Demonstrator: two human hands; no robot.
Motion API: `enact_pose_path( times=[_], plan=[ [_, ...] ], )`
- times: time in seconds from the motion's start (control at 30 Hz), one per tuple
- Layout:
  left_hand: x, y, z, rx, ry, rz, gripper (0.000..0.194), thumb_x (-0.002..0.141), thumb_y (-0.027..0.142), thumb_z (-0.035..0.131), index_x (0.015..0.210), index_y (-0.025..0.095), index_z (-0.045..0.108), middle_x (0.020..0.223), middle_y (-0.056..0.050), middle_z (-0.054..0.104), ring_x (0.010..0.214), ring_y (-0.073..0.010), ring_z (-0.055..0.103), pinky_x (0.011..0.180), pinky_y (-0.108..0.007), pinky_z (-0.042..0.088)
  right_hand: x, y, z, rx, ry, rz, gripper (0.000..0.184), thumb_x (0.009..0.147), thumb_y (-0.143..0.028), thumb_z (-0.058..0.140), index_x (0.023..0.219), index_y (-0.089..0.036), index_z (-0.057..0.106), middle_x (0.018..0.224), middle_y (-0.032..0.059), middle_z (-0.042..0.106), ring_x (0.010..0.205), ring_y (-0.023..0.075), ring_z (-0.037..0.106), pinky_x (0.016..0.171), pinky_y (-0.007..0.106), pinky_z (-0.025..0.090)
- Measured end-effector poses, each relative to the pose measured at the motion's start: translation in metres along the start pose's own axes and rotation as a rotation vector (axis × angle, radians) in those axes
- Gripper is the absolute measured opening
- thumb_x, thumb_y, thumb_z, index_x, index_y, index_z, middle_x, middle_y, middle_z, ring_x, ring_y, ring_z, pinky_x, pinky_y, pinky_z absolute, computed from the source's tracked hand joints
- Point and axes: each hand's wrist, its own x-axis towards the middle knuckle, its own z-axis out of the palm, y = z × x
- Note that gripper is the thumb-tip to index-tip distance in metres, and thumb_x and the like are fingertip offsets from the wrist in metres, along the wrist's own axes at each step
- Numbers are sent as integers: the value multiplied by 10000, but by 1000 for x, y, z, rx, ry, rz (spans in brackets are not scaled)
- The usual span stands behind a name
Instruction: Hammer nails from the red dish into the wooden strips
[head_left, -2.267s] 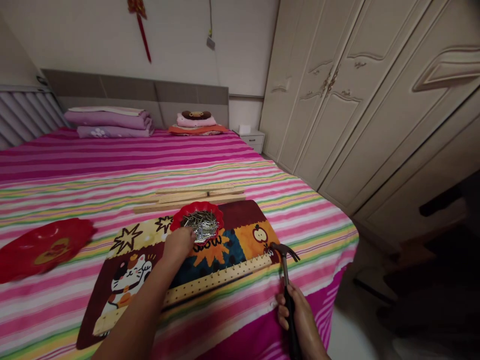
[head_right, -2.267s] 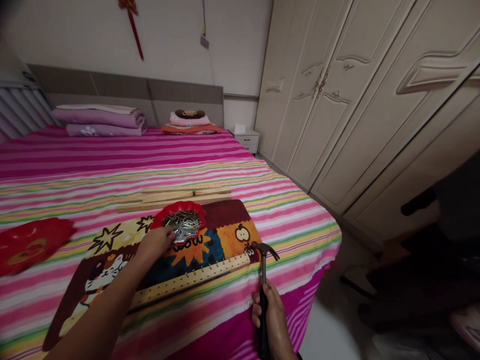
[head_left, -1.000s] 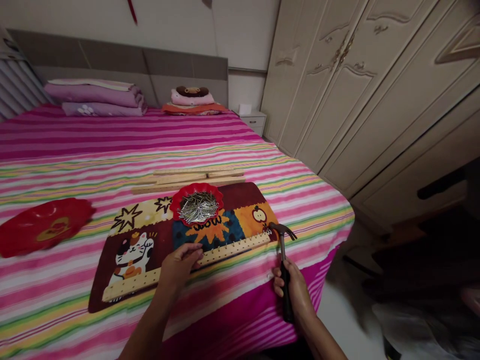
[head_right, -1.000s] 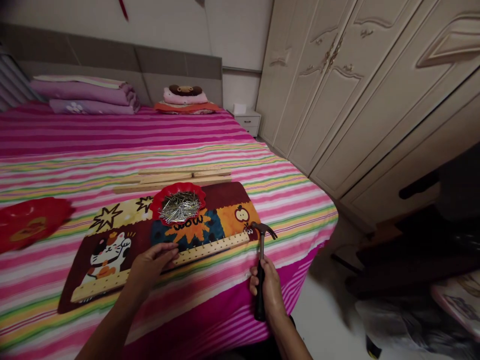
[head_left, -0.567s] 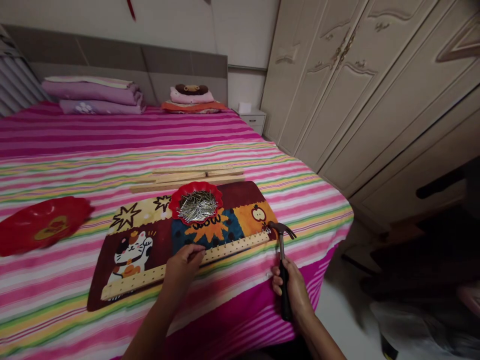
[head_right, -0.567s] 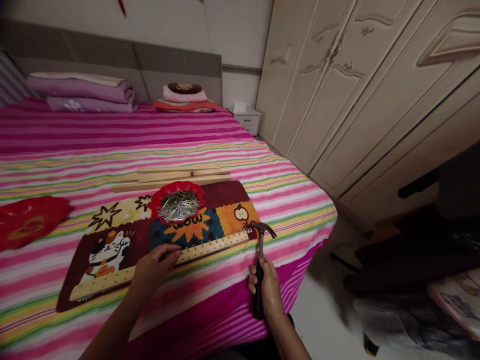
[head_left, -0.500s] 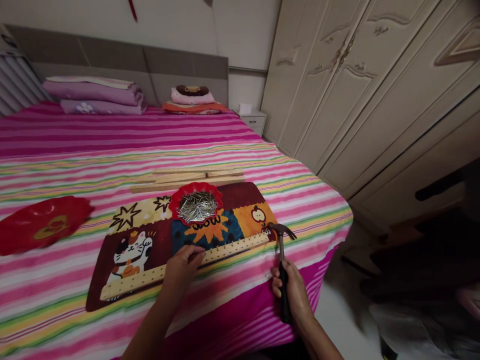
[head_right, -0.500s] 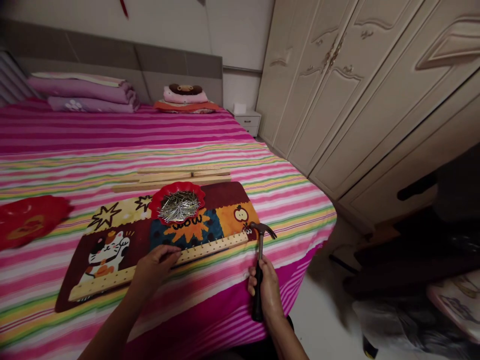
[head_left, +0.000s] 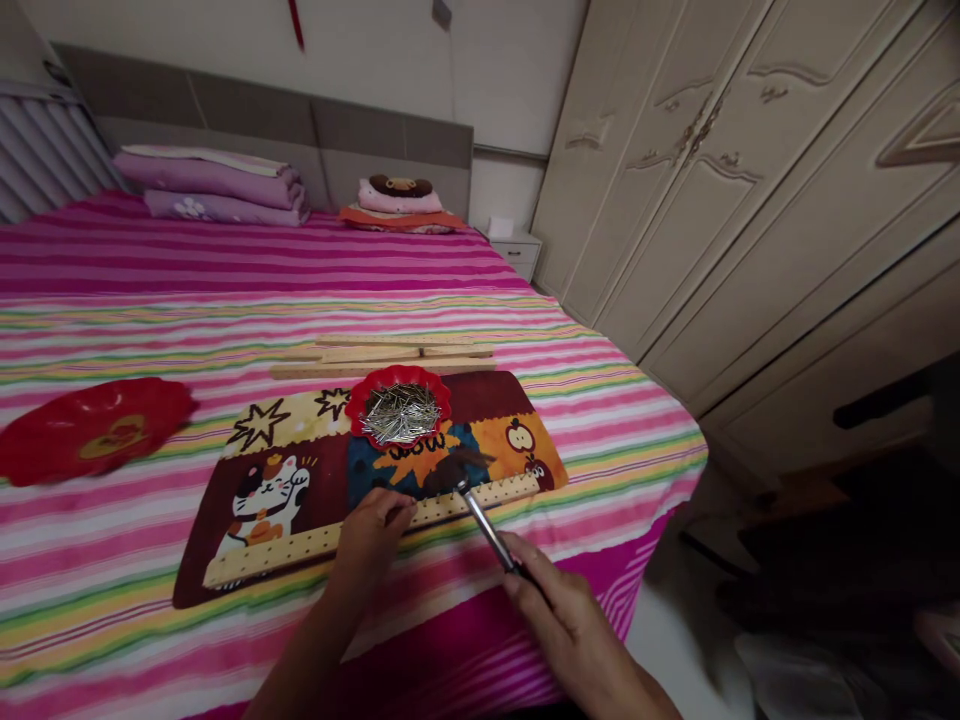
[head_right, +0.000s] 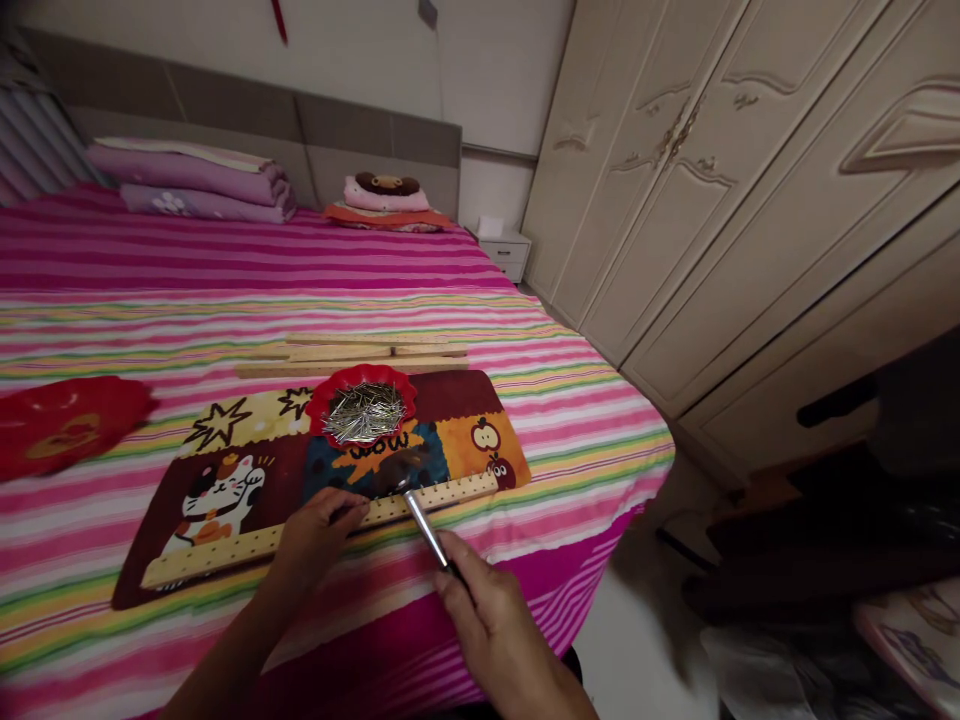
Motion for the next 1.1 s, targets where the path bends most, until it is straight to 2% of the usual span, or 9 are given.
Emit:
enact_pose_path(
  times=[0.07,0.13,0.53,0.63,0.77,0.8,0.87,0.97,1.1],
  plan=[
    [0,-1,1,37,5,-1,183,724,356,510,653,229,621,732,10,612,687,-132,574,667,-241,414,3,-5,7,-66,-88,-60,406,901,-291,464,1305,-286,501,904,33,674,778,201,620,754,327,491],
    [0,-1,1,69,6,-5,196,731,356,509,620,219,595,688,17,575,640,-120,546,629,-232,393,5,-6,13,-93,-101,-80,423,904,-272,455,1327,-278,474,1035,56,665,902,218,619,823,339,470],
    [0,2,-1,76,-8,-26,155,723,294,515,619,214,597,697,20,578,652,-114,549,624,-226,381,11,-12,18,-286,-101,-92,436,903,-268,438,1337,-253,468,966,89,684,840,250,651,768,362,501],
    [1,1,-1,77,-13,-21,165,719,292,515,601,214,600,682,17,578,644,-118,553,614,-228,387,9,-11,18,-237,-108,-95,429,895,-264,455,1323,-274,485,999,78,689,857,248,655,756,355,511],
    [0,1,-1,6,-26,-17,170,728,306,507,698,233,658,783,6,646,726,-133,592,677,-237,423,4,1,15,-61,114,-56,399,871,-318,510,1267,-280,543,1091,65,668,1043,252,595,876,365,466],
    [0,1,-1,1,-27,-17,168,723,303,509,706,234,661,790,4,650,732,-135,596,686,-241,430,4,5,13,13,207,-8,391,850,-354,541,1232,-276,573,1035,61,681,1005,249,610,840,352,486],
    [0,1,-3,-5,-39,-16,168,712,303,510,721,231,662,790,2,650,722,-137,600,688,-245,442,6,16,10,210,416,142,416,799,-435,594,1179,-267,598,818,33,682,761,209,649,630,290,532],
    [2,-2,-7,-39,-43,-18,216,725,324,486,795,228,666,810,-6,655,688,-137,603,666,-250,459,11,36,3,519,660,338,543,715,-516,647,1181,-261,538,581,-48,570,425,118,496,346,197,392],
    [16,-4,-17,-20,112,14,254,757,361,463,849,228,659,889,-26,668,778,-163,613,728,-272,466,13,66,-2,724,742,392,565,640,-497,702,1109,-254,501,546,-72,539,382,94,426,302,169,325]
  ],
)
